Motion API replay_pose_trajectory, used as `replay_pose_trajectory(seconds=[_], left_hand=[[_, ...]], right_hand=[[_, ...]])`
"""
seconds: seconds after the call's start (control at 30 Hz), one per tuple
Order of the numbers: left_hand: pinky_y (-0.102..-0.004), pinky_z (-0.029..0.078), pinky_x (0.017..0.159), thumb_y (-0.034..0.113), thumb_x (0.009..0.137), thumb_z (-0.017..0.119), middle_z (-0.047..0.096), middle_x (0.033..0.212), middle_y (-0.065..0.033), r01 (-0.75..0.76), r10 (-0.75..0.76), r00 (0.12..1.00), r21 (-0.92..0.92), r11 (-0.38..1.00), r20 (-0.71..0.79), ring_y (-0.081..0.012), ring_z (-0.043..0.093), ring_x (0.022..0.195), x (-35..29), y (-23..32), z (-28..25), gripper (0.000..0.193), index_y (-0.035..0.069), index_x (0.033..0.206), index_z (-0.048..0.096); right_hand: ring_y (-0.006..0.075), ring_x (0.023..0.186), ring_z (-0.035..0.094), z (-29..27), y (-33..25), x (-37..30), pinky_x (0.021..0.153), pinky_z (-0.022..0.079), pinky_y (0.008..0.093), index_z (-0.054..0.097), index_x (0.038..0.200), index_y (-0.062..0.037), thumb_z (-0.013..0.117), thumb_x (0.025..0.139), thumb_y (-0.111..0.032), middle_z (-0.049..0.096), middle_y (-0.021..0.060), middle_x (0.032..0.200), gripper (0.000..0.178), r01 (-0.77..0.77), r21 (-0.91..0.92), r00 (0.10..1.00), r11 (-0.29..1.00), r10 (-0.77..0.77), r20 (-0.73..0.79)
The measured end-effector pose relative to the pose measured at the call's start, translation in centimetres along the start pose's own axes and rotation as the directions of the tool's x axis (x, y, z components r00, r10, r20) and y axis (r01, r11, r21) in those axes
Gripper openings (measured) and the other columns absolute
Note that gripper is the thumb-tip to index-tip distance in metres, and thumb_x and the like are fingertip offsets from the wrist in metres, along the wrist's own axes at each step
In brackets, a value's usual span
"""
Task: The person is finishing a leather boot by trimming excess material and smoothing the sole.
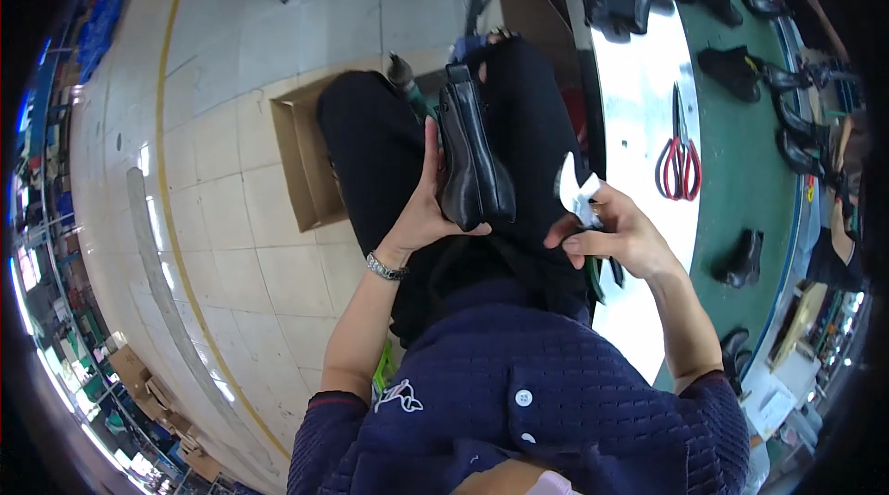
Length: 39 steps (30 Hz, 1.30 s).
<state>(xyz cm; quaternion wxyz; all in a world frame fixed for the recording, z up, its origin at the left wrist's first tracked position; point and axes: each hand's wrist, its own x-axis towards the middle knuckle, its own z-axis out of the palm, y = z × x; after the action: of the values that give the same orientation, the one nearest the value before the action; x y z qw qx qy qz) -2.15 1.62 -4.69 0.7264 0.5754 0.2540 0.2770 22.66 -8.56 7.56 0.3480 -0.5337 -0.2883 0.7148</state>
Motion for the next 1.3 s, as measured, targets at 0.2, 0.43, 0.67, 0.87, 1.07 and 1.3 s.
replay_pose_trajectory(seconds=[0.2,0.43,0.67,0.87,1.07,1.3], left_hand=[[-0.0388,0.024,0.116,0.006,0.055,0.093,0.014,0.158,-0.0179,0.011,-0.02,0.992,0.069,0.998,0.121,-0.0263,0.025,0.144,-0.4,-1.1,-0.6,0.153,0.023,0.149,-0.026],[-0.0306,0.034,0.103,0.048,0.083,0.074,0.046,0.131,-0.0076,0.144,-0.162,0.987,-0.36,0.922,-0.021,-0.0152,0.043,0.12,0.7,2.2,-0.4,0.085,0.008,0.144,0.031],[-0.0211,0.039,0.074,0.048,0.088,0.068,0.047,0.094,0.0019,0.153,-0.214,0.941,-0.234,0.96,-0.263,-0.0056,0.044,0.082,0.5,4.3,3.9,0.054,0.009,0.117,0.043],[-0.0205,0.041,0.07,0.039,0.089,0.07,0.049,0.088,0.0025,0.142,-0.205,0.934,-0.223,0.964,-0.294,-0.005,0.047,0.077,0.4,4.5,4.3,0.043,0.009,0.112,0.048],[-0.021,0.037,0.065,0.039,0.091,0.066,0.047,0.08,0.0041,0.062,-0.08,0.935,-0.062,0.996,-0.344,-0.005,0.042,0.071,0.9,3.1,4.0,0.035,0.008,0.1,0.053],[-0.0221,0.037,0.065,0.045,0.093,0.061,0.048,0.08,0.0049,0.082,-0.154,0.876,-0.174,0.981,-0.456,-0.0044,0.041,0.071,2.2,3.7,3.3,0.039,0.006,0.097,0.055]], right_hand=[[0.0103,0.06,0.057,0.5,1.1,1.1,0.06,0.046,0.0242,0.062,0.098,-0.0009,0.051,0.101,-0.039,0.062,0.0041,0.068,0.039,-0.18,-0.072,0.979,0.981,0.186,0.083],[0.0073,0.048,0.054,1.3,1.7,2.5,0.047,0.044,0.0208,0.064,0.08,-0.0033,0.044,0.102,-0.047,0.055,-0.0006,0.058,0.053,-0.273,-0.082,0.927,0.958,0.285,0.243],[0.009,0.041,0.051,2.0,1.1,3.0,0.045,0.043,0.0225,0.055,0.058,-0.0076,0.042,0.098,-0.057,0.049,-0.0015,0.047,0.065,-0.268,-0.301,0.867,0.915,0.365,0.339],[0.0146,0.041,0.055,3.6,-2.2,2.7,0.047,0.047,0.0279,0.057,0.058,-0.0034,0.039,0.099,-0.057,0.051,0.0043,0.046,0.07,-0.246,-0.645,0.864,0.724,0.465,0.194],[0.015,0.041,0.055,3.9,-4.0,3.1,0.046,0.045,0.0316,0.056,0.055,-0.0008,0.048,0.099,-0.048,0.052,0.0063,0.045,0.065,0.001,-0.919,0.945,0.394,0.301,0.13],[0.0136,0.038,0.052,4.6,-3.0,4.4,0.045,0.042,0.0275,0.053,0.051,-0.0015,0.044,0.1,-0.05,0.048,0.0045,0.042,0.069,-0.287,-0.591,0.907,0.754,0.413,0.087]])
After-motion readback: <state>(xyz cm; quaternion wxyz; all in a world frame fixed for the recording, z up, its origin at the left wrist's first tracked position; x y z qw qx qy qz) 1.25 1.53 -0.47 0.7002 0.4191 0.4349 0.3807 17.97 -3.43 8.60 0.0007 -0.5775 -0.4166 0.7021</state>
